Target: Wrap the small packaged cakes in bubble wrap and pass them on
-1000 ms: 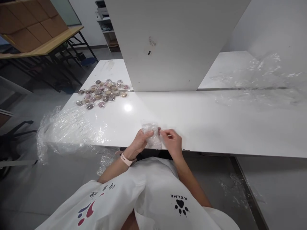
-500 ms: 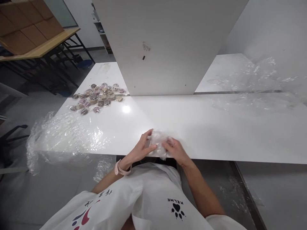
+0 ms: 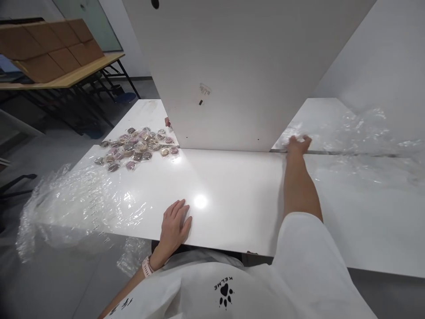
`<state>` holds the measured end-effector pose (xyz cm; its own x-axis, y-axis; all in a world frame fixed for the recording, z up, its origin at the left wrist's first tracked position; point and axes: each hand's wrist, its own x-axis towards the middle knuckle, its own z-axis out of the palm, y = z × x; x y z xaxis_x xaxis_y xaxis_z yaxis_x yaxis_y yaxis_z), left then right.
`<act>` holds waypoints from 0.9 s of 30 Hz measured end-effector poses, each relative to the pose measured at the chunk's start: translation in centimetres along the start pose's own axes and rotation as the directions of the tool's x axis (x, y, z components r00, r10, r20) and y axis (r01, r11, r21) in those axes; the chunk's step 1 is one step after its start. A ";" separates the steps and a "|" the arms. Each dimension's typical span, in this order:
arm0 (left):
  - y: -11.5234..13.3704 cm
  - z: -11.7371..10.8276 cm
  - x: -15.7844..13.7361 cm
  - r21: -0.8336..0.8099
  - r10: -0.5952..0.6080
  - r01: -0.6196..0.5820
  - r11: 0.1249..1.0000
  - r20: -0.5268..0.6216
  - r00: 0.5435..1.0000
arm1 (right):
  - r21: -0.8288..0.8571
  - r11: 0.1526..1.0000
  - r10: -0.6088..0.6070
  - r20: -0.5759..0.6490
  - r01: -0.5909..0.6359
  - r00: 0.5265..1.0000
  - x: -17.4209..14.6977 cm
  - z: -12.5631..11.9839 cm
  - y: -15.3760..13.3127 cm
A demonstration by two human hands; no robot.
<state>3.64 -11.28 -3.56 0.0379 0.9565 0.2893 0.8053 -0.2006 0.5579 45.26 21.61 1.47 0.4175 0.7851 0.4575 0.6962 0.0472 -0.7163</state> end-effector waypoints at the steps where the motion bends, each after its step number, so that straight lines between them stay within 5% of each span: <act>1: 0.0 0.0 0.0 0.009 0.000 0.000 1.000 -0.002 1.000 | -0.022 0.996 0.086 0.012 -0.086 0.996 0.1 0.9 0.2; 3: 0.0 0.0 0.0 0.030 0.009 -0.009 1.000 -0.004 1.000 | -0.075 0.982 0.173 0.011 -0.172 0.985 -0.4 1.9 0.7; 6: -0.1 0.0 0.0 0.075 0.037 -0.036 0.997 -0.015 0.999 | -0.238 0.968 0.082 -0.015 -0.083 0.997 -2.7 1.2 2.2; 9: -0.1 0.0 0.1 0.138 0.069 -0.065 0.988 -0.028 0.997 | -0.463 0.886 0.042 0.006 -0.035 0.999 -6.3 -2.2 4.6; 13: 0.1 -0.1 0.1 0.179 0.086 -0.082 0.980 -0.017 0.996 | -0.562 0.820 0.237 0.162 -0.108 0.958 -12.4 -7.6 7.1; 16: 0.0 0.0 0.0 0.161 0.087 -0.083 0.983 -0.016 0.996 | -0.562 0.826 0.203 0.233 -0.038 0.951 -18.5 -9.5 5.7; 19: -0.2 0.0 0.1 0.087 0.049 -0.047 0.995 -0.016 0.999 | -0.480 0.863 0.031 0.360 0.156 0.933 -26.0 -9.2 0.5; 22: 0.2 -0.8 0.7 -0.076 -0.069 0.067 0.995 -0.022 0.997 | -0.227 0.910 -0.168 0.561 0.346 0.811 -33.0 -8.7 -7.0; 26: 2.6 -2.7 1.6 -0.283 -0.105 0.082 0.956 -0.064 0.992 | 0.266 0.878 -0.431 0.802 0.398 0.414 -36.9 -10.9 -15.6; 27: 3.5 -3.0 1.7 -0.307 -0.057 0.032 0.951 -0.073 0.996 | 0.352 0.866 -0.476 0.798 0.355 0.369 -36.5 -11.8 -16.7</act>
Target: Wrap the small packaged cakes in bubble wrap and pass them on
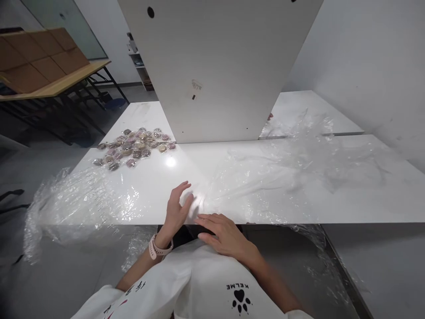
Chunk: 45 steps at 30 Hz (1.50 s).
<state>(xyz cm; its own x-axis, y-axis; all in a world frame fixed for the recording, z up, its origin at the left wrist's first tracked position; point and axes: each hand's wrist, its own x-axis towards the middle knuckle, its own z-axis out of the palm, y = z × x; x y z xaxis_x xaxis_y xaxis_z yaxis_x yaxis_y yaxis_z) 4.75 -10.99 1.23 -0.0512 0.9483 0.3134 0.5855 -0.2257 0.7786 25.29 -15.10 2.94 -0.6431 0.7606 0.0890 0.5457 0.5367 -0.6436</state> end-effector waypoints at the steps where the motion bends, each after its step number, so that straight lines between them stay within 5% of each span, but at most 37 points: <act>1: 0.9 0.2 0.0 -0.018 0.059 -0.059 0.998 0.027 0.998 | 0.049 0.999 -0.018 -0.032 0.020 0.999 -0.1 -1.2 -0.4; 3: 2.1 1.1 -0.3 -0.011 0.175 -0.175 0.985 0.148 0.973 | 0.016 0.999 0.048 -0.251 -0.045 0.967 -0.3 -4.1 1.0; 5: 2.5 2.5 -0.5 0.077 0.247 -0.285 0.955 0.321 0.914 | -0.149 0.961 0.120 -0.539 -0.235 0.834 -0.8 -7.3 5.3; 7: 2.2 3.6 -0.6 0.221 0.234 -0.372 0.902 0.475 0.849 | -0.291 0.833 0.141 -0.711 -0.470 0.689 -1.7 -10.5 11.7; 9: 1.4 3.8 -0.6 0.340 0.180 -0.421 0.841 0.558 0.810 | -0.293 0.685 0.231 -0.780 -0.667 0.581 -3.1 -13.5 18.7; 11: 0.6 2.7 -0.6 0.419 0.129 -0.424 0.803 0.572 0.810 | -0.218 0.637 0.398 -0.728 -0.739 0.558 -4.8 -16.1 24.5; 12: 0.3 1.6 -0.7 0.452 0.108 -0.415 0.790 0.564 0.819 | -0.153 0.619 0.455 -0.729 -0.770 0.511 -5.6 -17.2 26.5; 14: 0.0 -1.0 -0.8 0.526 0.048 -0.371 0.766 0.528 0.848 | -0.084 0.598 0.475 -0.764 -0.797 0.437 -6.9 -18.8 28.2; 17: -0.1 -4.8 -0.3 0.622 -0.033 -0.268 0.736 0.428 0.903 | -0.128 0.616 0.298 -0.875 -0.777 0.381 -6.8 -19.0 25.5; 20: 0.3 -5.5 1.7 0.574 -0.009 -0.197 0.795 0.336 0.942 | -0.207 0.663 0.170 -0.895 -0.720 0.413 -4.0 -15.2 19.4; 22: 0.2 -3.9 4.1 0.456 0.038 -0.215 0.864 0.367 0.930 | -0.232 0.755 0.182 -0.824 -0.613 0.537 -1.2 -10.7 15.2; 25: -1.2 0.0 8.1 0.370 0.097 -0.334 0.867 0.532 0.841 | -0.243 0.863 0.265 -0.529 -0.443 0.806 1.9 -3.4 10.9; 28: -4.1 2.5 11.2 0.485 -0.032 -0.315 0.816 0.582 0.813 | -0.372 0.865 0.237 -0.291 -0.337 0.927 2.8 0.7 10.6; 32: -7.9 0.8 11.9 0.640 -0.144 -0.145 0.755 0.377 0.915 | -0.468 0.837 0.230 -0.171 -0.284 0.958 3.2 -1.2 14.6; 36: -9.6 -2.8 11.6 0.681 -0.196 -0.051 0.731 0.281 0.939 | -0.455 0.835 0.268 -0.156 -0.310 0.951 5.6 -4.2 17.7; 39: -10.4 -5.5 13.3 0.700 -0.254 0.142 0.700 0.058 0.966 | -0.477 0.823 0.252 -0.182 -0.309 0.950 7.3 -4.1 18.1; 42: -12.0 -8.3 16.5 0.707 -0.269 0.326 0.628 -0.197 0.943 | -0.504 0.811 0.216 -0.216 -0.298 0.952 7.7 -3.3 17.9; 45: -14.1 -10.8 19.0 0.661 -0.388 0.485 0.573 -0.302 0.871 | -0.510 0.807 0.208 -0.226 -0.298 0.952 7.5 -3.2 17.8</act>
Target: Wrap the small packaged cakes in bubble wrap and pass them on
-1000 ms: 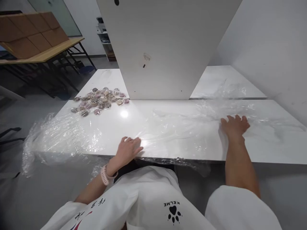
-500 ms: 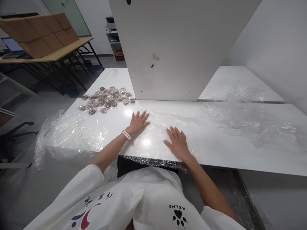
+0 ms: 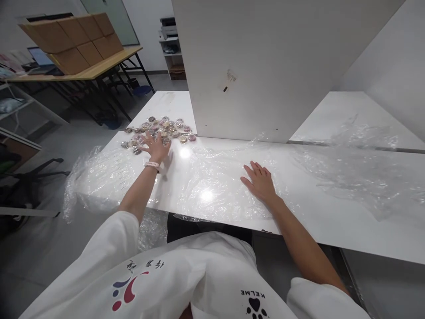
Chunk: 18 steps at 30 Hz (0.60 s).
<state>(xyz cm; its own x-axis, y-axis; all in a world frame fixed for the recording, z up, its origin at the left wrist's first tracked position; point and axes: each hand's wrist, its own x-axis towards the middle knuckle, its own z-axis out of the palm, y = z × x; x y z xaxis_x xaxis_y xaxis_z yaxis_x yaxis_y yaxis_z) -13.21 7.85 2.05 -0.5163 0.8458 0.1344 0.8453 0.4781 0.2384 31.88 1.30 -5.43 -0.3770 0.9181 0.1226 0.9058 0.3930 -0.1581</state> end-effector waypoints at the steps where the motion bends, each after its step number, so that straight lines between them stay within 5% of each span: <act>1: -0.5 0.1 0.8 -0.022 -0.051 0.052 0.998 0.053 0.997 | -0.002 1.000 0.001 -0.003 -0.001 1.000 0.0 0.0 0.0; 6: -1.3 1.7 1.3 -0.068 -0.067 0.088 0.994 0.259 0.963 | -0.004 1.000 -0.003 -0.015 0.003 1.000 0.1 0.0 0.3; 12: -0.8 2.3 -0.6 -0.066 0.152 -0.141 0.988 0.219 0.964 | 0.009 1.000 -0.008 -0.039 0.008 0.999 0.1 0.4 0.5; 18: -1.2 1.5 -1.5 -0.007 0.145 -0.145 0.989 0.092 0.985 | 0.030 1.000 -0.007 -0.042 0.008 0.999 0.1 0.3 0.5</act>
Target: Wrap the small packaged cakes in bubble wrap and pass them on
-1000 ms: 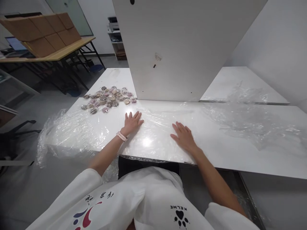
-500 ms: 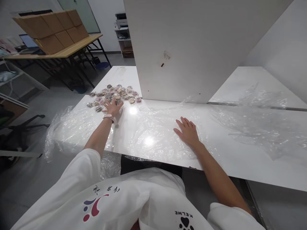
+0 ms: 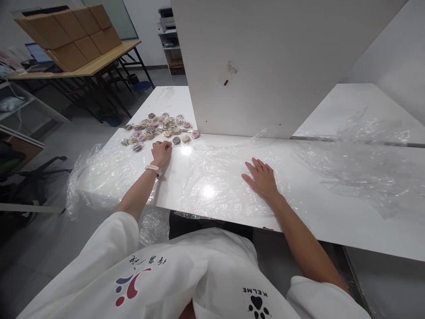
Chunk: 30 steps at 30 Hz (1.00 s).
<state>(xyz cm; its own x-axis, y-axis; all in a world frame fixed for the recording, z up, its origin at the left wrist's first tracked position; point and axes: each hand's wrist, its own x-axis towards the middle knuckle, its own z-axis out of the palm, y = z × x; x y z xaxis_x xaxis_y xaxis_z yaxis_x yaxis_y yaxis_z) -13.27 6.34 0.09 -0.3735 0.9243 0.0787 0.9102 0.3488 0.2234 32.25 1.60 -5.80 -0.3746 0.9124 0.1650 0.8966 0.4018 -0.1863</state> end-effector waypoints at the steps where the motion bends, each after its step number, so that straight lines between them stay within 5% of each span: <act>1: 0.0 -0.1 -0.3 0.016 0.009 -0.009 1.000 -0.015 1.000 | -0.002 1.000 0.002 0.002 -0.002 1.000 0.0 0.0 0.0; 7: 0.1 -0.1 -1.4 0.016 0.062 -0.062 0.998 -0.044 0.997 | -0.015 1.000 0.006 0.018 -0.006 1.000 0.0 -0.2 -0.1; 13: 1.2 -2.1 -1.7 -0.189 -0.073 0.067 0.980 -0.024 0.997 | -0.015 1.000 0.012 0.032 -0.011 0.999 -0.1 -0.4 -0.3; 16: 4.6 -3.6 -4.8 -0.383 0.115 -0.125 0.915 -0.049 0.992 | -0.014 1.000 0.006 0.026 -0.005 1.000 0.0 -0.4 -0.3; 18: 7.9 -3.7 -8.4 -0.493 0.383 -0.346 0.799 -0.026 0.923 | -0.017 1.000 0.008 0.017 -0.008 1.000 0.0 -0.4 -0.2; 19: 9.7 -3.3 -10.4 -0.535 0.524 -0.445 0.719 -0.005 0.852 | -0.020 1.000 0.010 0.014 -0.010 1.000 0.0 -0.3 -0.2; 23: 15.2 0.2 -17.0 -0.520 0.901 -0.756 0.398 0.067 0.429 | -0.022 1.000 0.013 0.017 -0.012 1.000 0.0 -0.2 -0.2; 25: 16.2 1.9 -18.2 -0.430 0.944 -0.841 0.328 0.113 0.310 | -0.005 1.000 0.011 0.021 -0.011 1.000 0.2 -0.3 -0.2; 27: 16.2 2.5 -18.4 -0.347 0.947 -0.881 0.322 0.131 0.294 | 0.031 0.999 0.025 0.001 -0.025 1.000 0.2 -0.7 -0.4; 30: 14.5 1.4 -18.3 -0.293 0.923 -0.876 0.384 0.105 0.369 | 0.111 0.991 0.088 -0.141 -0.072 0.986 -0.5 -2.2 -1.4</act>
<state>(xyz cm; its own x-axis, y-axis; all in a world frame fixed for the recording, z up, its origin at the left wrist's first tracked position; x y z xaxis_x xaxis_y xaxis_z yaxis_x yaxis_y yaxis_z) 7.05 -5.31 0.54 0.7215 0.6796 0.1328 0.6238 -0.7211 0.3015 31.72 0.44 -3.47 -0.2572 0.9240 0.2830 0.8894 0.3409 -0.3046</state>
